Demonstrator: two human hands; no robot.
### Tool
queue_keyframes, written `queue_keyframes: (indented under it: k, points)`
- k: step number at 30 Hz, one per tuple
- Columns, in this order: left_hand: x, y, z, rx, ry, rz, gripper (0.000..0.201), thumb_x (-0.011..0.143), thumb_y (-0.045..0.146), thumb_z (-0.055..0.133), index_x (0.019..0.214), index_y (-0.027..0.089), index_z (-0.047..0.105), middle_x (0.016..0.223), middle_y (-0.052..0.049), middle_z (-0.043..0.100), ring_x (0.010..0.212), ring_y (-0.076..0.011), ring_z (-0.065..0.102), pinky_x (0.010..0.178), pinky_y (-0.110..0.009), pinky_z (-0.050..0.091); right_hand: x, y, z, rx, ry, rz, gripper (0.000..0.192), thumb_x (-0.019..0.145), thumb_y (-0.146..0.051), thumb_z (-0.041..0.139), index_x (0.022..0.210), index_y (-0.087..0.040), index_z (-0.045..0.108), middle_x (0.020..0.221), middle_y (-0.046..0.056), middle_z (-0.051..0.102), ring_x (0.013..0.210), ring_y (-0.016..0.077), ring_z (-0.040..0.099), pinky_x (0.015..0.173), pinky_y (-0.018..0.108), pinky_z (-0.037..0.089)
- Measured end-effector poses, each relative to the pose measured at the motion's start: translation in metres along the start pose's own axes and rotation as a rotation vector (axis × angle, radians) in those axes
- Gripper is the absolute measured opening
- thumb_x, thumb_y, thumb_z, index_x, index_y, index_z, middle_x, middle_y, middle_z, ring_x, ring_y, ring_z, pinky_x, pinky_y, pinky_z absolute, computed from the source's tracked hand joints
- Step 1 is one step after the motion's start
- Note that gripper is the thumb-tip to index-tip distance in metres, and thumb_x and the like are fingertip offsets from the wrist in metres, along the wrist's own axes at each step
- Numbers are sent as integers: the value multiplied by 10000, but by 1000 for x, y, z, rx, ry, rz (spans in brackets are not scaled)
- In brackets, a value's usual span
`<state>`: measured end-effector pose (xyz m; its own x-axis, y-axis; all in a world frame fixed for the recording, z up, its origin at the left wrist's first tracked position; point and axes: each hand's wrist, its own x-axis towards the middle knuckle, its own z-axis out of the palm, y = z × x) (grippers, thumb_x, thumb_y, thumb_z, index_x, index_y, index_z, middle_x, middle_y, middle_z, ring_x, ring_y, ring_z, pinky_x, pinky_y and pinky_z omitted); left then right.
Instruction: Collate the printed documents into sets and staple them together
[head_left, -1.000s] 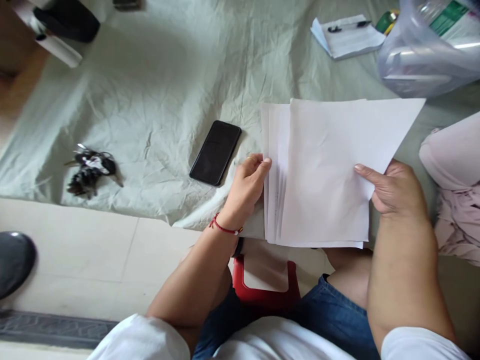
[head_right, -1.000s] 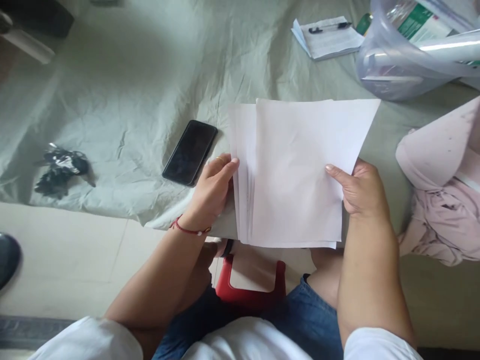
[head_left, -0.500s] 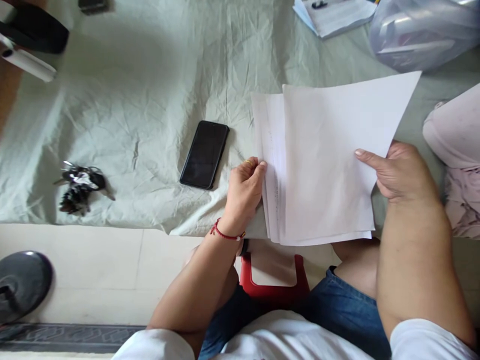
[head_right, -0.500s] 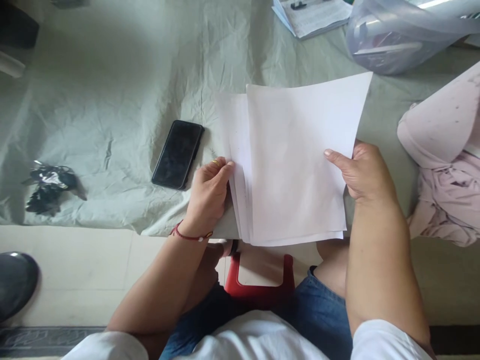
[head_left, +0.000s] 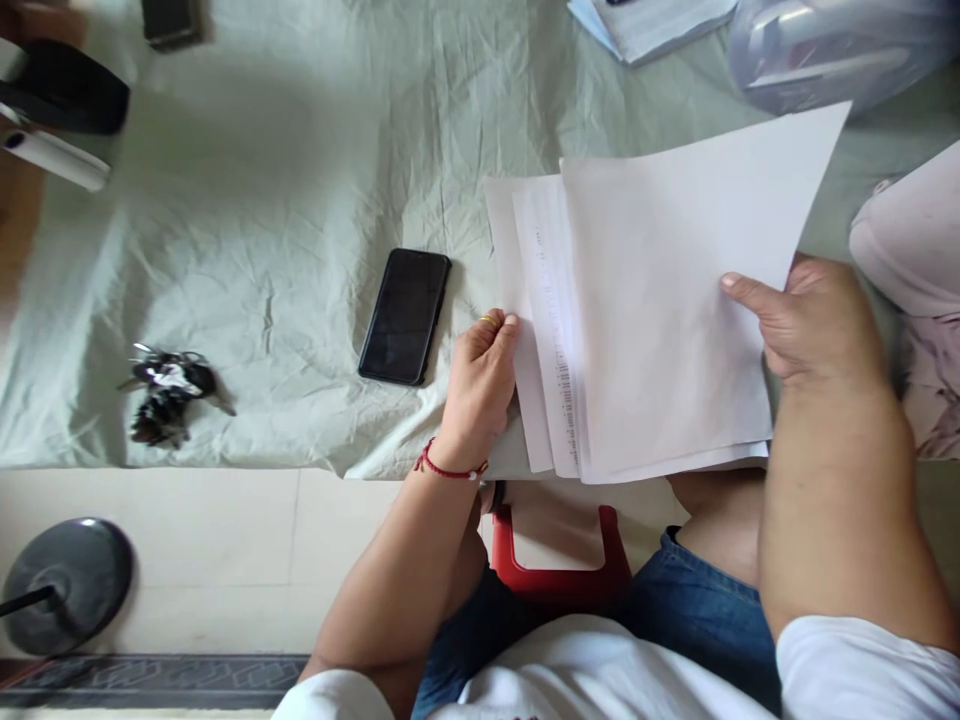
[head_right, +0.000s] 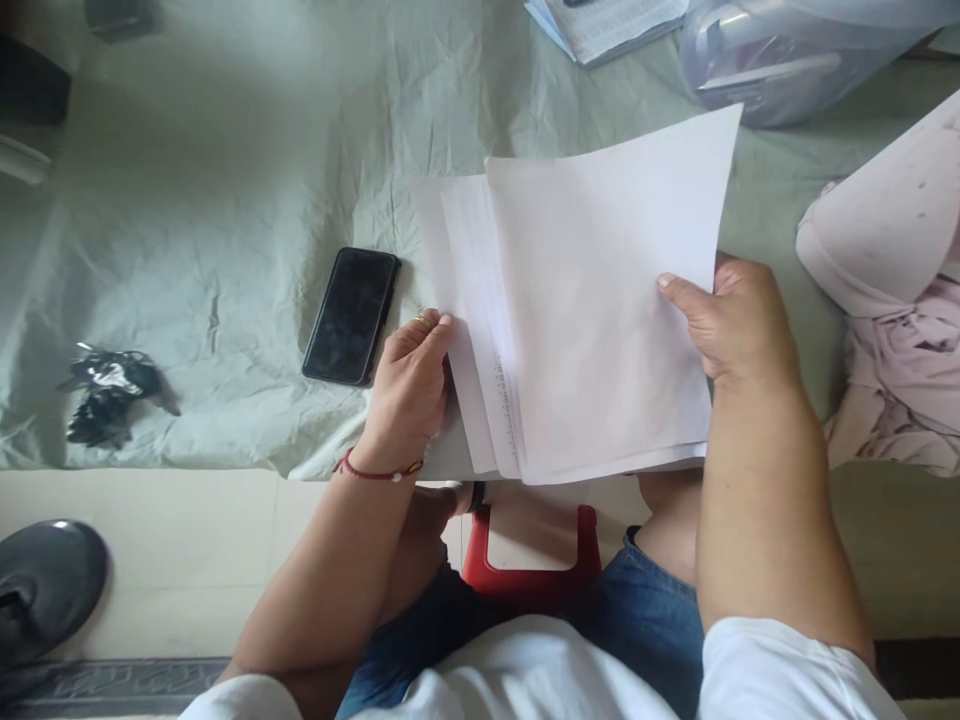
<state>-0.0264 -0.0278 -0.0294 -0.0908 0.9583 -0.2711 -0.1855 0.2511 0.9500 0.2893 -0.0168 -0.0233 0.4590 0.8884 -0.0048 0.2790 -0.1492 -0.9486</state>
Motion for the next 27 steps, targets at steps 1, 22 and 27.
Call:
queue_keyframes:
  k: [1,22,27]
  points:
    - [1,0,0,6,8,-2,374,988,317,805,750,214,535,781,30,452,712,-122,407,700,-233,403,-1,-3,1,3,28,-6,302,716,-297,909,994,-179,896,1099,81,879,1024,302,833,1119,536,624]
    - [4,8,-1,74,-6,31,426,928,396,865,751,230,515,746,43,405,666,-124,360,634,-248,366,17,6,14,152,103,-159,372,810,-322,882,1144,-159,855,1246,87,857,1173,300,825,1189,571,577]
    - [1,8,1,73,41,17,427,957,473,853,774,236,548,748,37,440,676,-131,416,657,-262,407,5,-2,24,207,50,-88,377,777,-292,913,1128,-163,866,1247,76,863,1170,277,825,1202,532,585]
